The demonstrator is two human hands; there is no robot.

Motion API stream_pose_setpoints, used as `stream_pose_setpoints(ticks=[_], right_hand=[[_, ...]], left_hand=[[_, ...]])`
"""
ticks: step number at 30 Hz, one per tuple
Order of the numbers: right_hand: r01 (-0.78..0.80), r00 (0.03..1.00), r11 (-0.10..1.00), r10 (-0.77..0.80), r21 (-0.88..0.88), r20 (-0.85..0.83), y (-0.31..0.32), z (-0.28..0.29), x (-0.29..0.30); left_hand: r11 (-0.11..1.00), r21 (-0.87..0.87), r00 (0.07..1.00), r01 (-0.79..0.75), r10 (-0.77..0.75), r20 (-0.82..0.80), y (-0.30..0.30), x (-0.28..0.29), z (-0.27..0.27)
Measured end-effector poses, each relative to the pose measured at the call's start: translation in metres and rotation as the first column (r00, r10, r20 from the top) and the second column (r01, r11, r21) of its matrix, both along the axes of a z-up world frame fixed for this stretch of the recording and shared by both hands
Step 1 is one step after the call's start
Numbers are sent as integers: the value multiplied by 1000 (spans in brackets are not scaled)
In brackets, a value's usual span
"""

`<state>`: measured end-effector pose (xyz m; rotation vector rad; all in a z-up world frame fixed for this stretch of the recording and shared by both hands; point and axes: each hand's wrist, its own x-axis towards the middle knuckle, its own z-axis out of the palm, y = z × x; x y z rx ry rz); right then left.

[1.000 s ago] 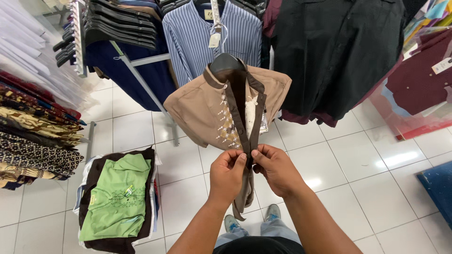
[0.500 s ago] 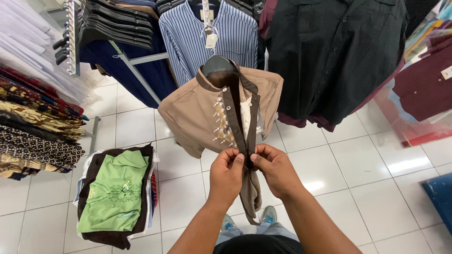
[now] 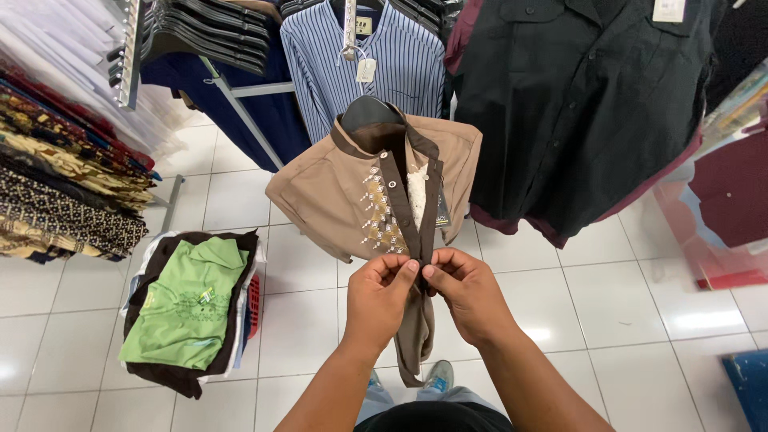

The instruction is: The person holds a beige short-sleeved shirt on a hanger, buttons the front placket, and then folds the shirt while it remains on the hanger. The person then places the folded shirt back onto a clothing rack.

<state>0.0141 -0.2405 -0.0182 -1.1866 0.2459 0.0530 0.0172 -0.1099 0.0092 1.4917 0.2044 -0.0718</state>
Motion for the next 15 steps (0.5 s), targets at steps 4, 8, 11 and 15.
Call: stream_pose_setpoints(ticks=[4,8,11,15], right_hand=[[34,995,994,-24,-103,92,-12,15,4],[45,985,985,-16,-165,171,-26,22,6],[46,976,984,-7,-172,218,-35,25,7],[17,967,992,15,-122,253,-41,29,10]], left_hand=[[997,50,998,-65,66,-15,-17,1,18],[991,44,992,-128,128,2,-32,0,20],[989,50,991,-136,136,12,-41,0,28],[987,68,987,-149,144,68,-49,1,34]])
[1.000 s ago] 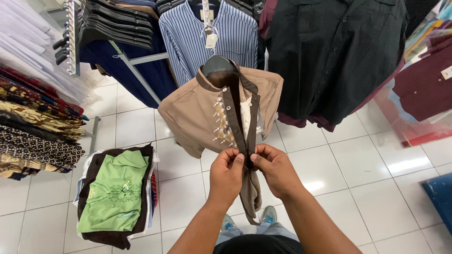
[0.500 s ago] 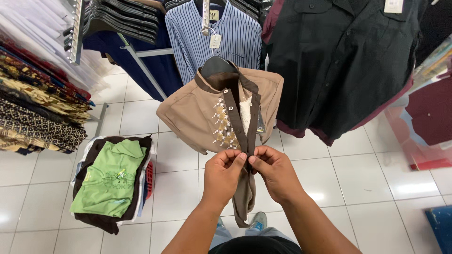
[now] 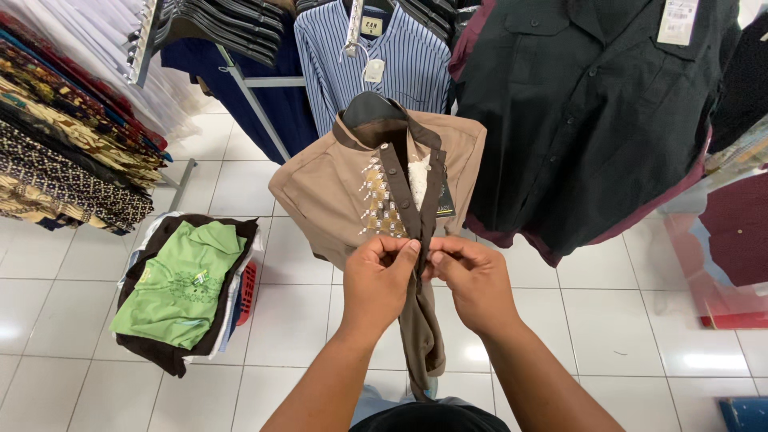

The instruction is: The person holds a beige short-sleeved shirt on a hanger, buttons the front placket, and then folds the shirt while it remains on the hanger. The person then places the folded shirt back onto a clothing rack.

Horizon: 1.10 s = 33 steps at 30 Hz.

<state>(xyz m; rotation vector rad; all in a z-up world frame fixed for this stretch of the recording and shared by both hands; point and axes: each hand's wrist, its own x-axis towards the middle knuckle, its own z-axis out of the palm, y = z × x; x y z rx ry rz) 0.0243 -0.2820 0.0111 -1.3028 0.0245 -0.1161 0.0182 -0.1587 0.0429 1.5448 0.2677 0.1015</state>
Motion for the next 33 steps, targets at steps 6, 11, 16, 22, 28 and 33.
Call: stream_pose_setpoints(ticks=[6,11,16,22,28,33], right_hand=[[-3,1000,1000,3,-2,17,-10,-12,8],[-11,1000,998,12,-59,24,-13,-9,12],[30,997,978,-14,-205,79,-12,4,14],[27,994,964,2,-263,110,-5,5,15],[49,987,957,-3,-285,162,0,17,10],[53,969,923,44,-380,242,7,15,14]], left_hand=[[992,127,996,13,-24,89,-8,2,-1],[930,367,946,-21,-100,309,-7,7,-8],[928,371,949,-33,-88,303,-10,7,0],[955,296,982,-22,-34,183,-4,9,-3],[982,184,983,35,-67,171,6,5,-15],[991,133,991,16,-33,127,14,7,-20]])
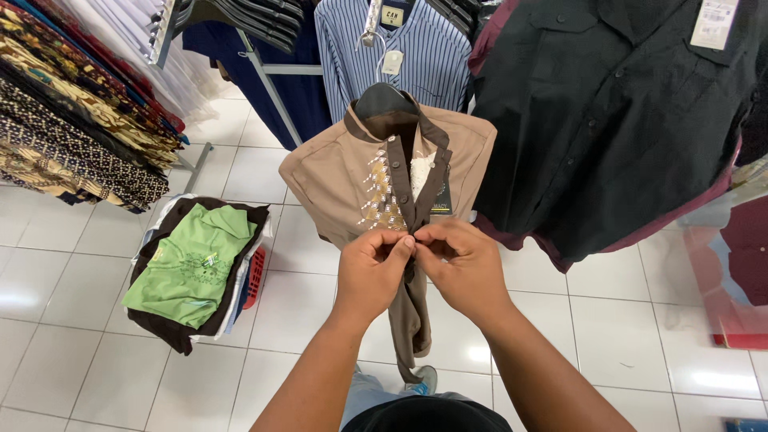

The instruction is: The person holds a beige short-sleeved shirt on a hanger, buttons the front placket, and then folds the shirt while it remains on the hanger. The person then places the folded shirt back onto a clothing rack.

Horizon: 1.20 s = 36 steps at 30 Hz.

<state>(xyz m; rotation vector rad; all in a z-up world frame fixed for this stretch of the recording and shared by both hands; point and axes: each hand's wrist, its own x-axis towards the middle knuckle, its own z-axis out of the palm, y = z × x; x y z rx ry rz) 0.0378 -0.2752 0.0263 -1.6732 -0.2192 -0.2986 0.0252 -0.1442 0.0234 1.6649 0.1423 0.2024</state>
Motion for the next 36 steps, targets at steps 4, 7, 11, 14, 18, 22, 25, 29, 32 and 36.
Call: stream_pose_setpoints(ticks=[4,7,11,14,18,22,25,29,32,36], right_hand=[[-15,999,1000,16,-26,37,5,-2,1],[-51,998,998,51,20,23,4,0,4],[-68,998,994,68,80,0,4,-5,6],[-68,997,991,71,114,-17,5,-9,7],[-63,998,991,62,117,9,6,-14,8],[-19,999,995,16,97,32,9,-21,7],[28,997,998,-32,52,67,11,-11,0],[23,999,996,-27,84,46,11,-14,0],[15,1000,995,-16,97,11,12,-17,-2],[-14,992,956,51,295,-116,11,-32,1]], left_hand=[[999,21,985,-44,47,-163,1,1,3],[998,34,987,-59,64,-148,-1,2,11],[996,77,987,-52,63,-146,-4,-1,21],[993,93,983,-74,88,-160,-6,-3,23],[992,74,990,-100,106,-95,-8,-4,16],[992,34,990,-118,120,-71,-11,-6,13],[993,27,992,-115,116,-57,-12,-6,9],[996,0,993,-92,92,-67,-9,-7,4],[995,-37,993,-91,88,-80,-8,-8,1],[995,-69,996,-70,65,-62,-7,-9,-1]])
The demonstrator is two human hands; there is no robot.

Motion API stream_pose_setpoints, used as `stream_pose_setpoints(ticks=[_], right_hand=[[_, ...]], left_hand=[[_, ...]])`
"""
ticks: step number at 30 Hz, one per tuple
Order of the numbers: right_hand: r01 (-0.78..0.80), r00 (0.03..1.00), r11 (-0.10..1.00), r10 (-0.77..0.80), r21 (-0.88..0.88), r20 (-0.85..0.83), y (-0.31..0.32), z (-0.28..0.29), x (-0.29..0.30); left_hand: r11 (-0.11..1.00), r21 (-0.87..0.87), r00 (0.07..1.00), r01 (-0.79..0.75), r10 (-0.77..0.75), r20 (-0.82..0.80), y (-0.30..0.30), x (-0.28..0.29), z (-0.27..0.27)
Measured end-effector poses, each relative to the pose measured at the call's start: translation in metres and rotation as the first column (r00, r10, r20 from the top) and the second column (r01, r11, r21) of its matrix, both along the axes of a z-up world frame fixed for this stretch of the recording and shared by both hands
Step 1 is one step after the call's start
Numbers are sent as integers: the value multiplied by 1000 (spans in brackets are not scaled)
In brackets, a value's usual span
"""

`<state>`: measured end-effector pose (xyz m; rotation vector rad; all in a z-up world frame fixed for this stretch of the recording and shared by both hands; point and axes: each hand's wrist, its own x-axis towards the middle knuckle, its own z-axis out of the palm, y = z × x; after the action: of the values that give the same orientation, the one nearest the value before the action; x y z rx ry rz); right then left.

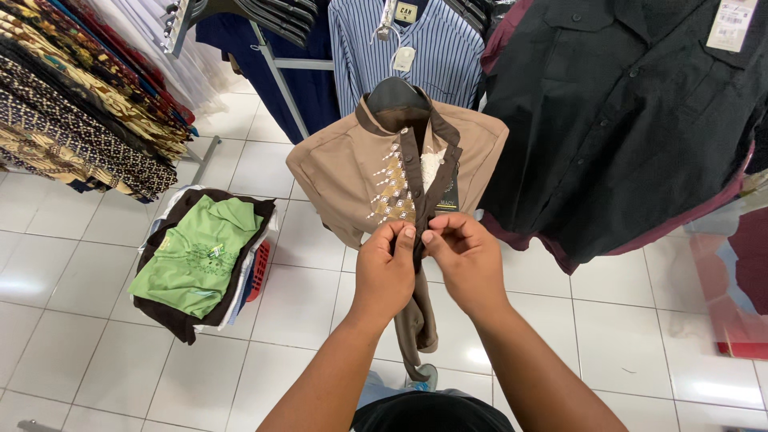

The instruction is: The person holds a beige short-sleeved shirt on a hanger, buttons the front placket, and then folds the shirt while it remains on the hanger. The person then places the folded shirt back onto a clothing rack.

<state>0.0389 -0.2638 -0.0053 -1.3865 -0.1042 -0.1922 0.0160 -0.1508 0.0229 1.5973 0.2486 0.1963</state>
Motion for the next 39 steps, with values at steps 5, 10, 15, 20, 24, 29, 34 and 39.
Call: stream_pose_setpoints(ticks=[5,10,15,20,24,29,34,39], right_hand=[[-29,997,985,40,170,-58,-2,-9,1],[-83,951,902,199,424,-238,-5,-12,0],[-37,912,868,232,496,-338,-3,-10,18],[58,887,920,131,388,-443,10,-1,22],[74,893,911,120,405,-434,18,-5,22],[72,907,923,97,378,-411,32,17,22],[125,928,973,-46,192,-369,52,6,28],[266,927,963,-267,-40,-265,70,6,37]], left_hand=[[997,-49,997,52,-49,55,1,-5,-6],[998,-2,995,68,-67,77,5,-11,-12],[989,134,993,55,-68,97,7,-14,-12],[988,99,990,116,-123,71,12,-8,-7],[981,-153,992,121,-115,46,19,14,-12],[928,-341,972,148,-200,-123,33,40,-5],[966,-220,978,132,-163,-127,56,55,-9],[988,-33,985,154,-156,-71,80,60,11]])
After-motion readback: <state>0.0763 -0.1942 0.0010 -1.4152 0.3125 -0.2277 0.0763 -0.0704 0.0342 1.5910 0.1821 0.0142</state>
